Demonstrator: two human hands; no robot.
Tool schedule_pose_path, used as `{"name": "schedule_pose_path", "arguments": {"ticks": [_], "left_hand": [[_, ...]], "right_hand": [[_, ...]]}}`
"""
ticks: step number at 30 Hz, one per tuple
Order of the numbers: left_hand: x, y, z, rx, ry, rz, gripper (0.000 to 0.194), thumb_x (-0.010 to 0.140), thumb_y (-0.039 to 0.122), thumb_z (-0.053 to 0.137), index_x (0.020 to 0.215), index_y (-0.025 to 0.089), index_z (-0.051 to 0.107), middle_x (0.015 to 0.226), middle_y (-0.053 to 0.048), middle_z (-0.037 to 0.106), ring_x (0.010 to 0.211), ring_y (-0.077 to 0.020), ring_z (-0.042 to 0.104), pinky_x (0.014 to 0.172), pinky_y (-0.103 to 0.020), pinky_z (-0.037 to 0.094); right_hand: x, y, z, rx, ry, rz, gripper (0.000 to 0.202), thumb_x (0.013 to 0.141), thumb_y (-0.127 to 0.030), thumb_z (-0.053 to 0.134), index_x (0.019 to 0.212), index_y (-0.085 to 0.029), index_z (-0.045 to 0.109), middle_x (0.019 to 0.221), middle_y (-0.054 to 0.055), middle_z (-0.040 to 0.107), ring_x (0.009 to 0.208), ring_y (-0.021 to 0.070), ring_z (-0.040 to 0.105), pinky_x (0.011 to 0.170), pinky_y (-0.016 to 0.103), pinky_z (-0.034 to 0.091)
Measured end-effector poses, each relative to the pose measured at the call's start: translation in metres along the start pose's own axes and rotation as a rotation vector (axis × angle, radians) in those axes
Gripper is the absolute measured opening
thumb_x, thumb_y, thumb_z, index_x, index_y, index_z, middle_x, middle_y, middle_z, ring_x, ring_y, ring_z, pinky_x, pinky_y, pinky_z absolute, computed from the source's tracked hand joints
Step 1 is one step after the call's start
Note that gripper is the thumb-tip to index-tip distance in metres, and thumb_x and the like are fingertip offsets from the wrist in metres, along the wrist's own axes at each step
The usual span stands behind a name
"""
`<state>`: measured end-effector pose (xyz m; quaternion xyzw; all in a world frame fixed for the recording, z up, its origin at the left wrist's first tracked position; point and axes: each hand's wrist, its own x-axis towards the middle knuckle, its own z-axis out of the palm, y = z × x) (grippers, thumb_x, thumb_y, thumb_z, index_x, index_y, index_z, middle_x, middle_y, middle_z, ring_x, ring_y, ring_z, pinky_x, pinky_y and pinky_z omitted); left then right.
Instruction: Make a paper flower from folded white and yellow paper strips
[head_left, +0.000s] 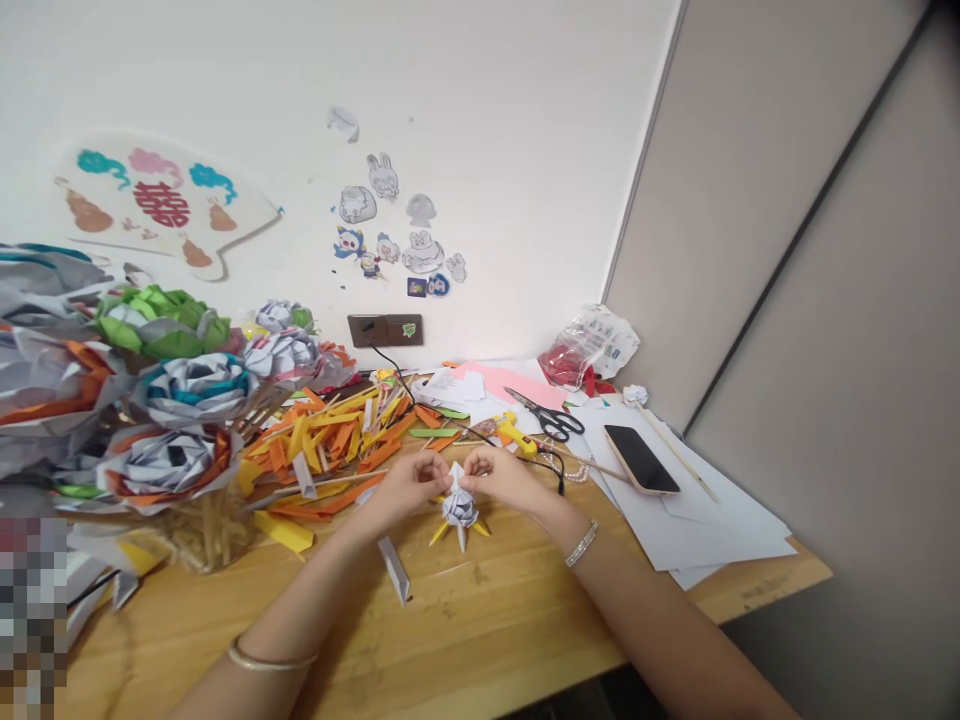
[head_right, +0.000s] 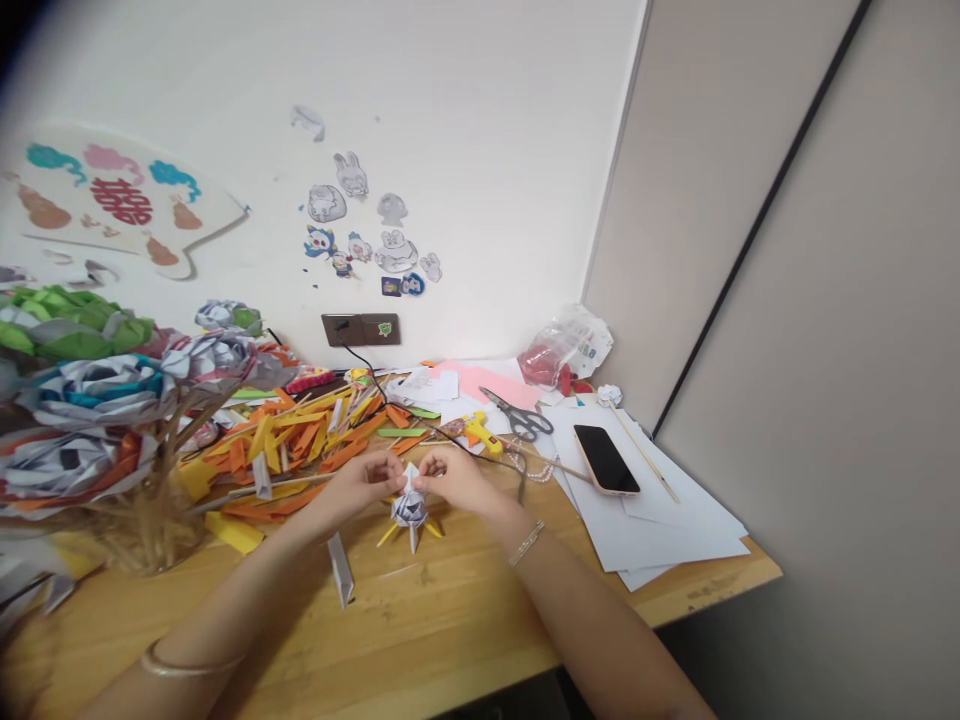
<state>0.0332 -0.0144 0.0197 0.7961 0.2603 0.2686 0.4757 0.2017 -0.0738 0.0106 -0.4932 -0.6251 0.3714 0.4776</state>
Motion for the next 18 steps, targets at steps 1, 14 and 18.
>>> {"name": "schedule_pose_path", "arguments": {"ticks": [1,14,18], "left_hand": [[0.000,0.000,0.001,0.016,0.011,0.009,0.021,0.069,0.033,0.060,0.067,0.013,0.053,0.063,-0.001,0.057,0.058,-0.0120,0.052,0.055,-0.023,0.041],[-0.002,0.001,0.006,0.015,0.003,0.022,0.026,0.069,0.038,0.062,0.069,0.015,0.050,0.061,0.003,0.051,0.055,-0.0091,0.047,0.051,-0.020,0.038],[-0.003,0.003,0.007,0.076,0.017,0.017,0.027,0.069,0.039,0.061,0.064,0.015,0.049,0.057,0.004,0.050,0.053,-0.0088,0.046,0.048,-0.019,0.036]], "right_hand": [[0.000,0.001,0.001,-0.018,0.018,0.000,0.010,0.064,-0.020,0.064,0.065,-0.016,0.055,0.067,-0.003,0.056,0.063,0.0109,0.050,0.061,0.024,0.039],[-0.002,-0.002,0.004,-0.218,0.113,-0.082,0.011,0.064,-0.019,0.065,0.061,-0.016,0.055,0.065,-0.003,0.057,0.062,0.0111,0.051,0.057,0.022,0.038],[-0.004,-0.005,0.006,-0.272,0.106,-0.065,0.011,0.065,-0.017,0.064,0.060,-0.016,0.055,0.063,-0.003,0.057,0.060,0.0110,0.051,0.056,0.022,0.038]]}}
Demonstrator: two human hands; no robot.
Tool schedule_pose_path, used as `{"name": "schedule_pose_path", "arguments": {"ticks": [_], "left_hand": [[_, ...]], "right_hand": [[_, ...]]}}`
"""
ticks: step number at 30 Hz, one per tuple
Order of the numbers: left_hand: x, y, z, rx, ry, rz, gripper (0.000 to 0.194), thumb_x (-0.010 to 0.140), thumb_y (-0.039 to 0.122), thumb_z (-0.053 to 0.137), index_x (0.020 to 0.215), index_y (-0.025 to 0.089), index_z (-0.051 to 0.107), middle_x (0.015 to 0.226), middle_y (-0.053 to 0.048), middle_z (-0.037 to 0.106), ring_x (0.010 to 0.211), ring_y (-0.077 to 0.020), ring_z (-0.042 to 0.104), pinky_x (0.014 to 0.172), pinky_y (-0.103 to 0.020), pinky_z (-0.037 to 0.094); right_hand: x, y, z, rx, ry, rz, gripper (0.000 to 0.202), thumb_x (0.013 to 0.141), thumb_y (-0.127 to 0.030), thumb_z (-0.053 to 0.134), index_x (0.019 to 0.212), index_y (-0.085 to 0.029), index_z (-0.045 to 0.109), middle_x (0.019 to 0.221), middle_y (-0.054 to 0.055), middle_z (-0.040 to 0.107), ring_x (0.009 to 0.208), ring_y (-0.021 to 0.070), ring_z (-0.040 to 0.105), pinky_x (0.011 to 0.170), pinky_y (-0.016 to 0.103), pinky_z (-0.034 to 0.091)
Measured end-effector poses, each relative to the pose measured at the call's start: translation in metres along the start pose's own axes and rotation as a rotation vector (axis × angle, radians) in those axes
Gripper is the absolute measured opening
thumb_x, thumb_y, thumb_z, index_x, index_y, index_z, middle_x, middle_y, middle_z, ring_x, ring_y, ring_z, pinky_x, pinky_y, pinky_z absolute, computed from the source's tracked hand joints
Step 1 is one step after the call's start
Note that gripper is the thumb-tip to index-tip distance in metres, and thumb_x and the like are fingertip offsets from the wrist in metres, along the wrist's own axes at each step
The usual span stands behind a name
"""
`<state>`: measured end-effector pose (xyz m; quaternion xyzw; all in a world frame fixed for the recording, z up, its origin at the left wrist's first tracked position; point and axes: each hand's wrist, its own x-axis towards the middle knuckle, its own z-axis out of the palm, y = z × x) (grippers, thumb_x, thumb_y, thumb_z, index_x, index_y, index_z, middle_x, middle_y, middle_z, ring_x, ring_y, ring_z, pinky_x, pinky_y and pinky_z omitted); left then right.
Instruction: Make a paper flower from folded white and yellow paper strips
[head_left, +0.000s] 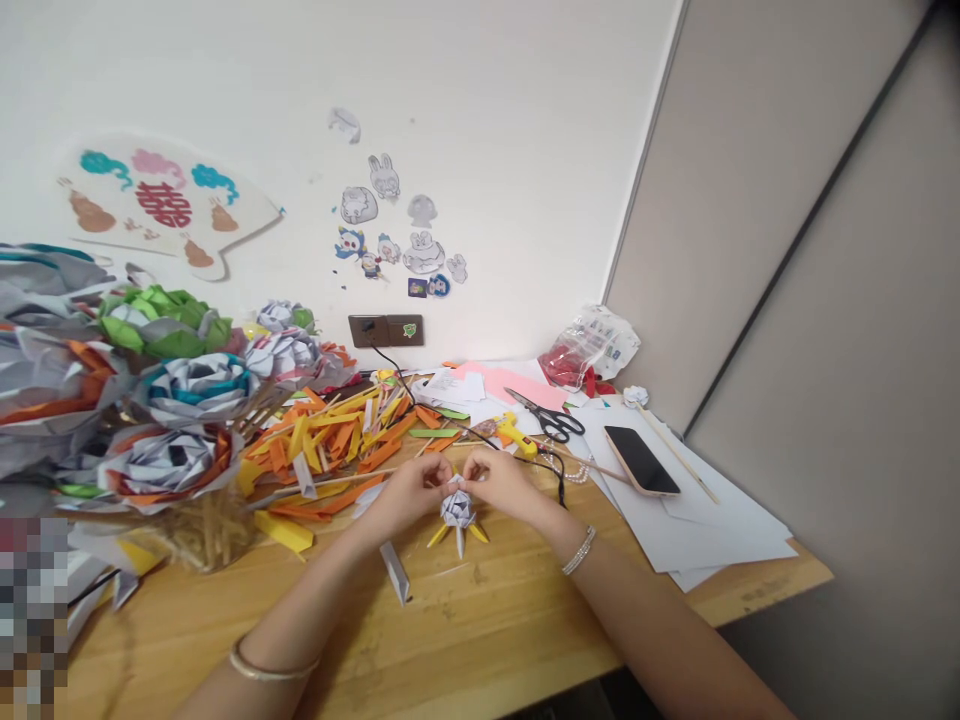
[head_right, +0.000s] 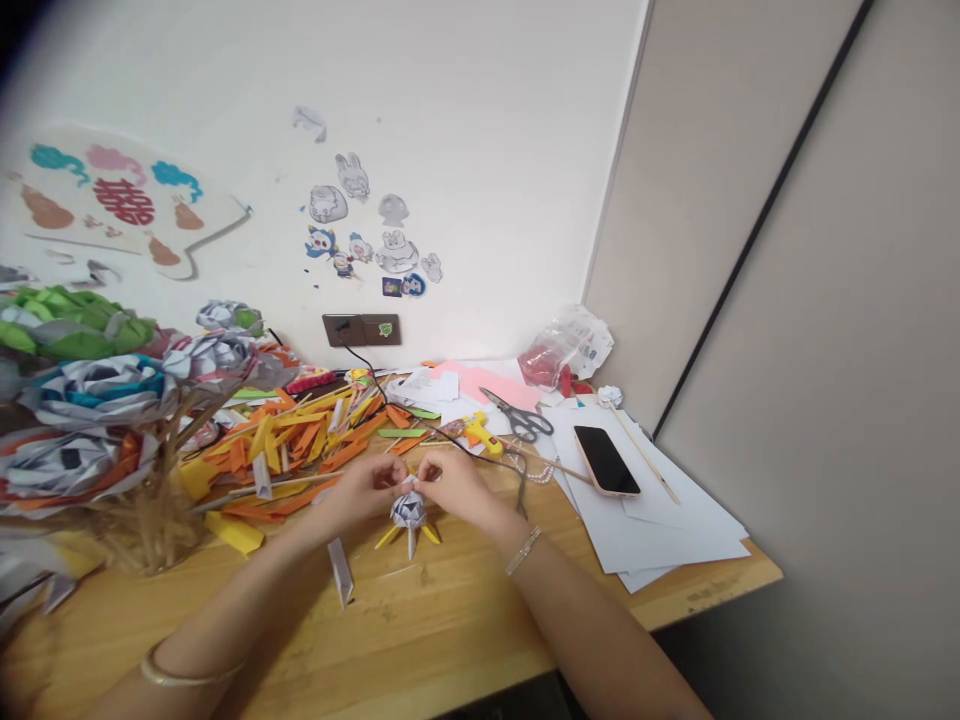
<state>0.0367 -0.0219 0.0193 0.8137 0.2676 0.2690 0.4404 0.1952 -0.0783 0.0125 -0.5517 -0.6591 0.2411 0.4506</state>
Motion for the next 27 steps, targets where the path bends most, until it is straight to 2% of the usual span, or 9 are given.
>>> {"name": "schedule_pose_path", "arguments": {"ticks": [6,10,12,18,23,27], "left_hand": [[0.003,-0.006,-0.004,-0.063,-0.036,-0.067,0.027,0.065,0.038,0.065,0.070,0.013,0.057,0.061,-0.001,0.060,0.055,-0.0119,0.055,0.055,-0.024,0.044],[0.001,-0.006,-0.005,0.022,-0.036,-0.066,0.023,0.065,0.035,0.064,0.069,0.012,0.061,0.063,-0.003,0.064,0.056,-0.0139,0.058,0.053,-0.024,0.045],[0.000,-0.004,-0.005,0.062,-0.026,-0.045,0.022,0.065,0.034,0.064,0.068,0.013,0.062,0.063,-0.004,0.066,0.056,-0.0142,0.059,0.052,-0.024,0.044],[-0.002,0.001,-0.005,0.160,0.006,-0.023,0.018,0.066,0.032,0.063,0.061,0.014,0.060,0.056,-0.001,0.064,0.051,-0.0122,0.056,0.048,-0.021,0.042],[-0.003,0.005,-0.006,0.111,-0.041,-0.047,0.019,0.064,0.032,0.063,0.065,0.013,0.061,0.059,-0.002,0.064,0.053,-0.0128,0.057,0.051,-0.022,0.044],[-0.004,0.007,-0.003,0.172,0.018,-0.002,0.015,0.065,0.029,0.062,0.066,0.014,0.061,0.059,0.000,0.062,0.053,-0.0113,0.055,0.049,-0.020,0.041]], "right_hand": [[0.003,0.006,0.001,0.030,0.040,0.027,0.009,0.063,-0.014,0.064,0.061,-0.017,0.056,0.065,-0.002,0.059,0.062,0.0114,0.053,0.058,0.022,0.041],[0.002,0.005,-0.005,0.172,-0.136,0.081,0.005,0.065,-0.017,0.064,0.065,-0.016,0.059,0.065,-0.001,0.060,0.062,0.0117,0.055,0.058,0.023,0.042],[0.002,0.003,-0.008,0.168,-0.174,0.089,0.006,0.064,-0.017,0.065,0.065,-0.015,0.059,0.065,0.000,0.061,0.061,0.0118,0.055,0.056,0.023,0.042],[-0.002,-0.002,-0.006,0.028,-0.119,0.055,0.008,0.064,-0.015,0.065,0.060,-0.016,0.057,0.061,-0.001,0.060,0.057,0.0114,0.054,0.052,0.022,0.040],[-0.004,-0.005,-0.003,-0.047,-0.063,-0.010,0.010,0.066,-0.016,0.065,0.058,-0.016,0.058,0.062,-0.001,0.061,0.058,0.0115,0.054,0.052,0.021,0.038],[-0.002,-0.003,-0.003,-0.038,-0.081,-0.019,0.008,0.067,-0.013,0.063,0.062,-0.016,0.058,0.065,-0.001,0.061,0.062,0.0113,0.055,0.057,0.021,0.040]]}}
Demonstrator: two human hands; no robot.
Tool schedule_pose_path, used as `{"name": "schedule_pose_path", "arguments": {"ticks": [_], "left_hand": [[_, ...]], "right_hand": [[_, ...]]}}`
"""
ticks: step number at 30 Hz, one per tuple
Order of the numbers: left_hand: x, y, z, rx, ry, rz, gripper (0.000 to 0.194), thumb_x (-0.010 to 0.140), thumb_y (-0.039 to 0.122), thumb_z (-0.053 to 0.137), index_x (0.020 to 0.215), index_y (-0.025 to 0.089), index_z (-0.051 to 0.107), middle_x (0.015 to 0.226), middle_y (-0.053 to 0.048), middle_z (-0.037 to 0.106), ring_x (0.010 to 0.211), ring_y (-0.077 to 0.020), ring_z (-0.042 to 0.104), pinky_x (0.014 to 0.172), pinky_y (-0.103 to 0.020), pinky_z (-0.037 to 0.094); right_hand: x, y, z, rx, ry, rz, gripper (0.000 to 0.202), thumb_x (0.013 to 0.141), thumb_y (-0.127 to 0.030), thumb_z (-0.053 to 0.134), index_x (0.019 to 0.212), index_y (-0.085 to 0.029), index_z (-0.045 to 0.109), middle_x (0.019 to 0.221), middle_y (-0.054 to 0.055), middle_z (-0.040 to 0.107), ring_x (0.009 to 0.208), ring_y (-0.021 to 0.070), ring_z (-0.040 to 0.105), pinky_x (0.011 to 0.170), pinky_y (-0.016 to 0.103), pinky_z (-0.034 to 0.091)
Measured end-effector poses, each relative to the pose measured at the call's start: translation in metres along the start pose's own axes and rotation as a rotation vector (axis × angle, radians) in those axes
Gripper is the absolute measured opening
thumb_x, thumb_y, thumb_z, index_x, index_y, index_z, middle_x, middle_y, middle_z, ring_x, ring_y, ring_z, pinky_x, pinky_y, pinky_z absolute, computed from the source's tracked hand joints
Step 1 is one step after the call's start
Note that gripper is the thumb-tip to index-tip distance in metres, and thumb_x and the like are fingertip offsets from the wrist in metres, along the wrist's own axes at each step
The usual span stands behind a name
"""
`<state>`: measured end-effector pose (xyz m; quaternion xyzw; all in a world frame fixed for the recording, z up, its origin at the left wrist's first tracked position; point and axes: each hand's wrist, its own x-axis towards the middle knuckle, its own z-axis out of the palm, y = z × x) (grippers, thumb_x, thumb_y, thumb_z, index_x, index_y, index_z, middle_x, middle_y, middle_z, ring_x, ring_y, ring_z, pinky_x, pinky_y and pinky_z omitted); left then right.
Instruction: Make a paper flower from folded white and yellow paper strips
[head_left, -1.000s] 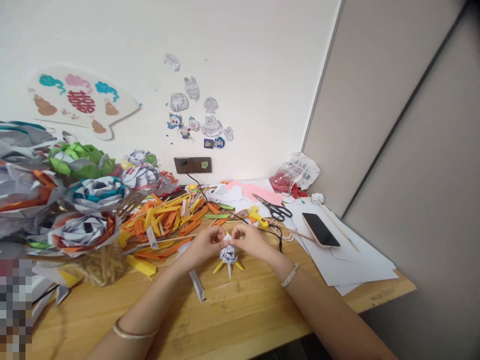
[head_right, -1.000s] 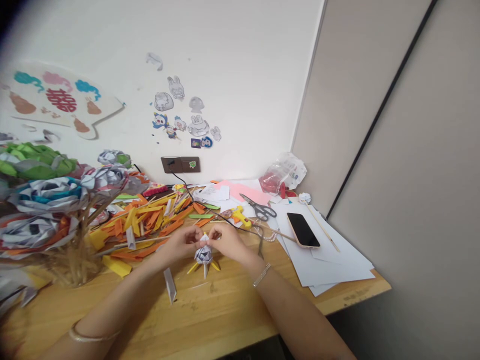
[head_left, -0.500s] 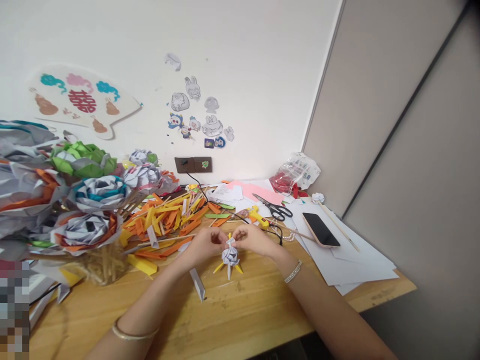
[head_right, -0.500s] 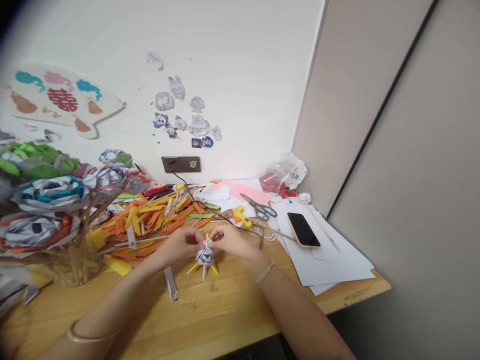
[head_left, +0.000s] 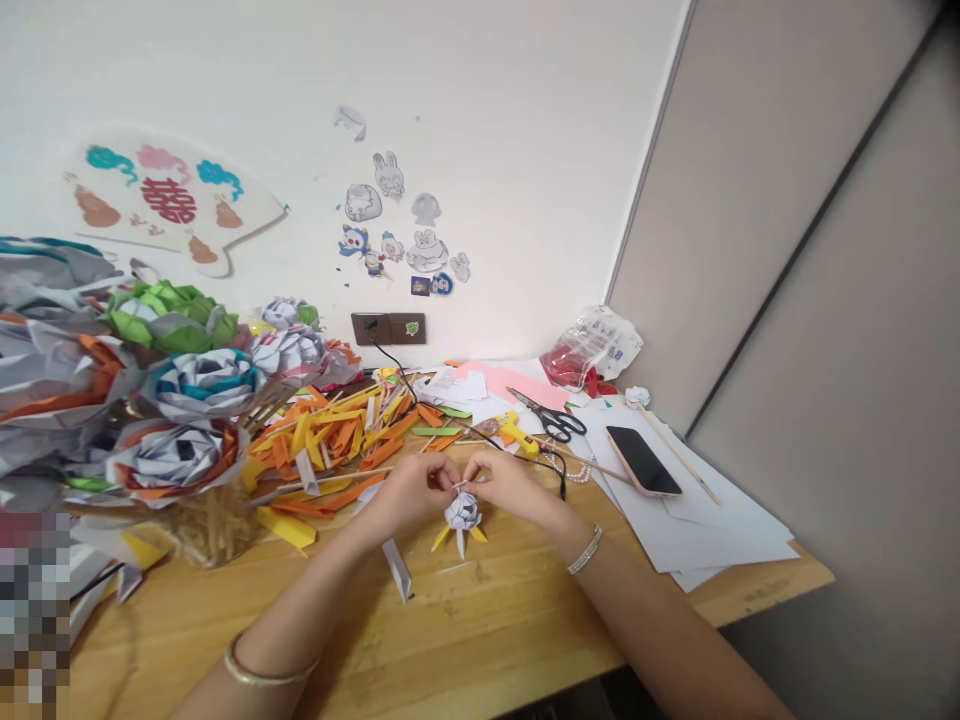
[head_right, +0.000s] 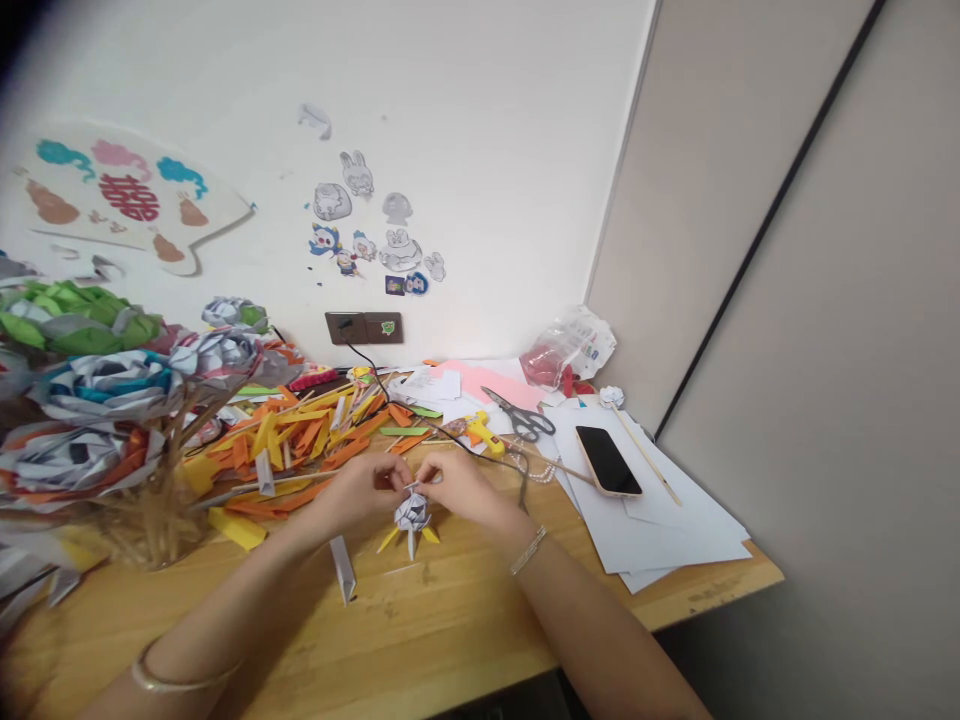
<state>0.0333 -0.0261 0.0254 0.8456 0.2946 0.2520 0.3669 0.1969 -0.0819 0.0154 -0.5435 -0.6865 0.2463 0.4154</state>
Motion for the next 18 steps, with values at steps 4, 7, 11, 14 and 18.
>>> {"name": "schedule_pose_path", "arguments": {"ticks": [4,7,11,14,18], "left_hand": [[0.002,0.000,-0.005,-0.109,-0.073,-0.049,0.018,0.063,0.029,0.064,0.068,0.014,0.058,0.059,0.000,0.061,0.054,-0.0110,0.054,0.051,-0.020,0.041],[0.003,0.001,-0.014,-0.353,-0.183,-0.109,0.032,0.062,0.032,0.068,0.084,0.014,0.055,0.061,0.002,0.062,0.056,-0.0117,0.057,0.058,-0.024,0.044],[0.003,0.001,-0.018,-0.516,-0.239,-0.120,0.037,0.070,0.038,0.063,0.097,0.015,0.054,0.069,0.001,0.063,0.064,-0.0115,0.058,0.065,-0.025,0.044],[0.004,-0.001,-0.014,-0.468,-0.244,-0.103,0.030,0.067,0.039,0.066,0.077,0.012,0.059,0.063,0.002,0.060,0.059,-0.0092,0.053,0.059,-0.021,0.040],[0.006,-0.007,-0.010,-0.497,-0.138,-0.162,0.034,0.059,0.041,0.072,0.069,0.013,0.055,0.057,0.004,0.057,0.053,-0.0085,0.051,0.054,-0.020,0.038]], "right_hand": [[0.000,0.002,0.000,-0.027,-0.016,-0.038,0.008,0.069,-0.015,0.063,0.062,-0.017,0.058,0.065,-0.002,0.061,0.062,0.0111,0.054,0.057,0.021,0.039],[0.000,-0.001,0.000,-0.067,0.015,-0.114,0.010,0.068,-0.011,0.062,0.061,-0.017,0.057,0.064,-0.002,0.059,0.063,0.0111,0.054,0.057,0.020,0.038],[-0.001,-0.004,-0.001,-0.101,0.043,-0.228,0.014,0.067,-0.005,0.060,0.061,-0.017,0.058,0.066,-0.003,0.059,0.066,0.0113,0.054,0.062,0.021,0.039],[-0.001,-0.006,0.000,-0.101,0.050,-0.236,0.011,0.069,-0.007,0.060,0.068,-0.018,0.061,0.070,-0.002,0.061,0.068,0.0121,0.055,0.063,0.022,0.040],[0.000,-0.005,0.001,-0.098,0.060,-0.235,0.011,0.071,-0.009,0.062,0.076,-0.019,0.065,0.074,0.000,0.065,0.070,0.0133,0.057,0.066,0.024,0.042]]}}
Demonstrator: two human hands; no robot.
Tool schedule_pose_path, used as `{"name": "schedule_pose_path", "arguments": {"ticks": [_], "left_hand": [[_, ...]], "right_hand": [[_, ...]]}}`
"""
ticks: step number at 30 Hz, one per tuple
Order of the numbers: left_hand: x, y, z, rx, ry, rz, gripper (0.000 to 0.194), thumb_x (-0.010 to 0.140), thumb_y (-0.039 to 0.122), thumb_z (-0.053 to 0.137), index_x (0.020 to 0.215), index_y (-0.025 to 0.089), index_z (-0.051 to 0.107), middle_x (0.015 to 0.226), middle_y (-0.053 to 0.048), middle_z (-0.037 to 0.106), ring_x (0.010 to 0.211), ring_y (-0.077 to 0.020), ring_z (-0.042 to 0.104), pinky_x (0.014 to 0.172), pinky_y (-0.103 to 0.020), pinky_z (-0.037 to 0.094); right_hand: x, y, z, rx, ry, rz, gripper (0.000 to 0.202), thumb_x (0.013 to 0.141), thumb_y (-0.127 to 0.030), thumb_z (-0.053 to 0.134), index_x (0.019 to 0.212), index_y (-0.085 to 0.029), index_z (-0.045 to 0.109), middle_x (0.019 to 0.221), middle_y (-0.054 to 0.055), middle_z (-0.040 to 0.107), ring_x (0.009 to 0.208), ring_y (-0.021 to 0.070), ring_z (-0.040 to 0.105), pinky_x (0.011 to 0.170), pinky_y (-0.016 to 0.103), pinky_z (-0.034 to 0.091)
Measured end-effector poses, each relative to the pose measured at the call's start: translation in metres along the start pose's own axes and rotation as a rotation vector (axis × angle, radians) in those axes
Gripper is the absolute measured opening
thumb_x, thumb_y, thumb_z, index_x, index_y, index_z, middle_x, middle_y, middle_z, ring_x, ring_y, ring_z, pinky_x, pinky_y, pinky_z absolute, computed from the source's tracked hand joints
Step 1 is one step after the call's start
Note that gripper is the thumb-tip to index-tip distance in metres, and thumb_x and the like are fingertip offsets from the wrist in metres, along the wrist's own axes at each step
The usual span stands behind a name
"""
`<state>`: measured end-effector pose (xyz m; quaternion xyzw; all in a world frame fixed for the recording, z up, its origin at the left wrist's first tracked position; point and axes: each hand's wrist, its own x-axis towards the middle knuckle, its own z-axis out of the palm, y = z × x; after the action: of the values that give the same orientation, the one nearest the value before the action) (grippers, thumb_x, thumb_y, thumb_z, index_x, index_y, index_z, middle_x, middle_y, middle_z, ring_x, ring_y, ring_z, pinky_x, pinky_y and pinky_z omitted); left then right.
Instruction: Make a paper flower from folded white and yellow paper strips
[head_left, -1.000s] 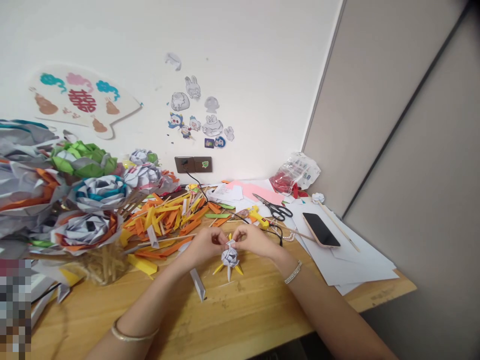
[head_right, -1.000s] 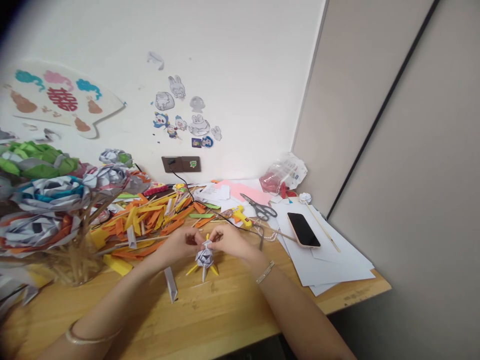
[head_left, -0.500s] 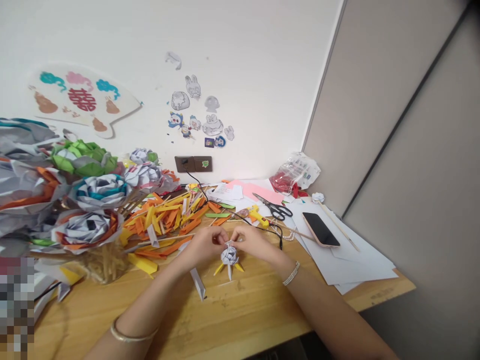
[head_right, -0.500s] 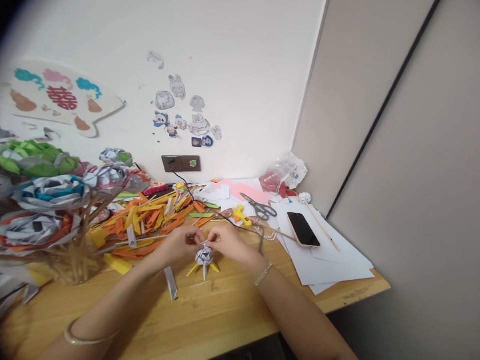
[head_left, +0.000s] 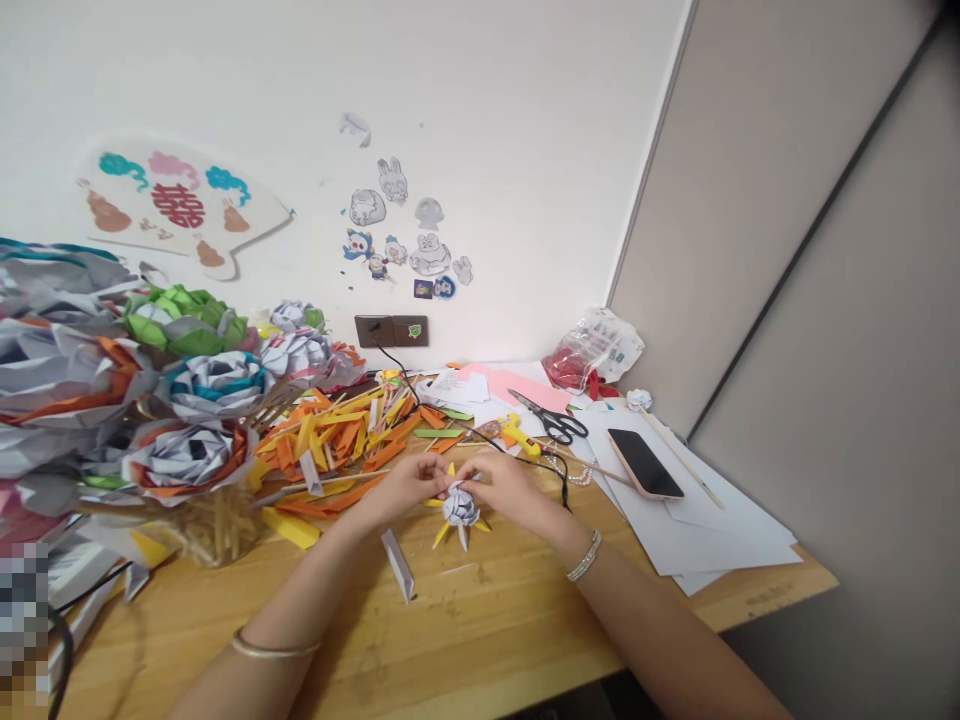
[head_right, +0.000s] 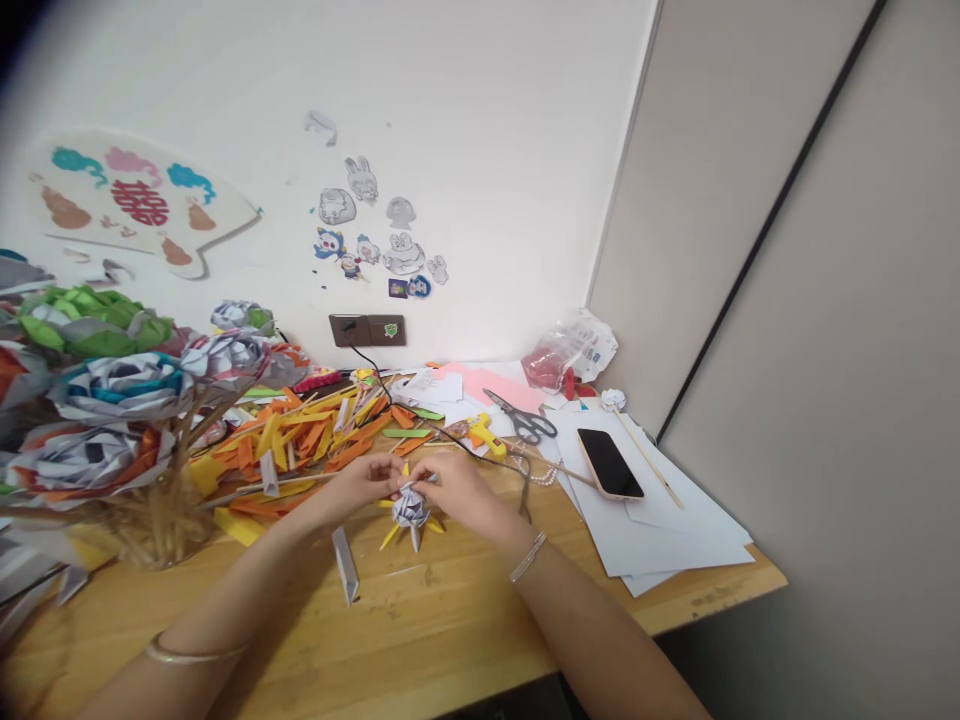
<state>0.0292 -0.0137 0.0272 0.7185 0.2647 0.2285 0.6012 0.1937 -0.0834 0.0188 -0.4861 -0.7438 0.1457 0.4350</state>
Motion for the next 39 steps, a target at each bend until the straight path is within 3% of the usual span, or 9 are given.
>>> {"name": "schedule_pose_path", "arguments": {"ticks": [3,8,14,20,24,26,29,34,39], "left_hand": [[0.000,0.000,-0.002,-0.023,0.046,0.006,0.037,0.057,0.043,0.072,0.069,0.013,0.054,0.059,0.003,0.058,0.054,-0.0092,0.052,0.054,-0.021,0.039],[-0.001,0.004,-0.001,0.024,0.072,0.030,0.039,0.057,0.046,0.071,0.066,0.013,0.054,0.055,0.003,0.056,0.052,-0.0090,0.051,0.053,-0.021,0.038],[0.000,0.004,-0.001,0.077,0.093,0.084,0.036,0.057,0.044,0.071,0.066,0.013,0.056,0.056,0.003,0.055,0.052,-0.0088,0.049,0.051,-0.020,0.037],[0.003,-0.003,-0.005,0.109,0.219,0.151,0.036,0.058,0.046,0.069,0.064,0.013,0.054,0.057,0.004,0.052,0.051,-0.0090,0.047,0.050,-0.021,0.036],[0.002,-0.001,-0.008,0.106,0.238,0.226,0.032,0.064,0.043,0.067,0.065,0.014,0.053,0.058,0.004,0.050,0.053,-0.0082,0.046,0.051,-0.020,0.036],[0.000,0.000,-0.010,0.082,0.204,0.244,0.028,0.068,0.040,0.064,0.069,0.014,0.052,0.061,0.004,0.051,0.056,-0.0088,0.048,0.054,-0.020,0.038],[-0.003,0.003,-0.013,0.091,0.144,0.262,0.024,0.073,0.036,0.061,0.073,0.014,0.052,0.067,0.001,0.055,0.062,-0.0106,0.051,0.060,-0.022,0.041],[-0.004,0.006,-0.012,0.233,0.119,0.287,0.021,0.072,0.035,0.061,0.074,0.014,0.056,0.072,-0.001,0.057,0.069,-0.0139,0.054,0.065,-0.025,0.043],[-0.004,0.008,-0.006,0.413,0.132,0.278,0.015,0.071,0.030,0.061,0.071,0.015,0.058,0.070,-0.001,0.059,0.068,-0.0139,0.054,0.064,-0.024,0.044]], "right_hand": [[0.001,0.001,-0.003,-0.043,-0.006,-0.097,0.010,0.074,-0.011,0.061,0.075,-0.019,0.067,0.073,0.001,0.065,0.071,0.0144,0.056,0.068,0.025,0.042],[0.001,-0.004,-0.012,-0.060,-0.121,-0.282,0.014,0.078,-0.011,0.057,0.078,-0.019,0.067,0.078,0.003,0.066,0.076,0.0151,0.057,0.073,0.028,0.043],[-0.002,-0.011,-0.015,0.005,-0.086,-0.127,0.028,0.073,-0.005,0.053,0.093,-0.020,0.065,0.085,0.002,0.067,0.078,0.0141,0.059,0.074,0.027,0.044],[-0.003,-0.007,-0.005,-0.117,-0.045,-0.323,0.034,0.072,-0.001,0.045,0.090,-0.020,0.066,0.084,0.004,0.064,0.081,0.0167,0.054,0.077,0.033,0.043],[-0.003,-0.015,-0.011,-0.130,-0.022,-0.383,0.033,0.076,-0.005,0.043,0.093,-0.022,0.065,0.093,0.005,0.062,0.090,0.0183,0.052,0.082,0.035,0.041],[-0.001,-0.018,-0.016,-0.026,0.110,-0.286,0.031,0.080,-0.009,0.044,0.100,-0.024,0.062,0.103,0.005,0.060,0.098,0.0178,0.051,0.087,0.036,0.039],[0.003,-0.014,-0.019,0.207,0.276,-0.008,0.025,0.082,-0.018,0.048,0.104,-0.021,0.057,0.105,0.006,0.060,0.098,0.0170,0.054,0.088,0.034,0.042],[0.006,0.011,-0.012,0.529,0.057,0.262,0.022,0.074,-0.031,0.059,0.092,-0.018,0.061,0.087,0.004,0.065,0.081,0.0164,0.061,0.074,0.030,0.048],[0.006,0.026,-0.001,0.550,0.119,0.294,0.022,0.063,-0.028,0.069,0.078,-0.017,0.057,0.076,0.000,0.061,0.071,0.0133,0.059,0.068,0.027,0.048]]}}
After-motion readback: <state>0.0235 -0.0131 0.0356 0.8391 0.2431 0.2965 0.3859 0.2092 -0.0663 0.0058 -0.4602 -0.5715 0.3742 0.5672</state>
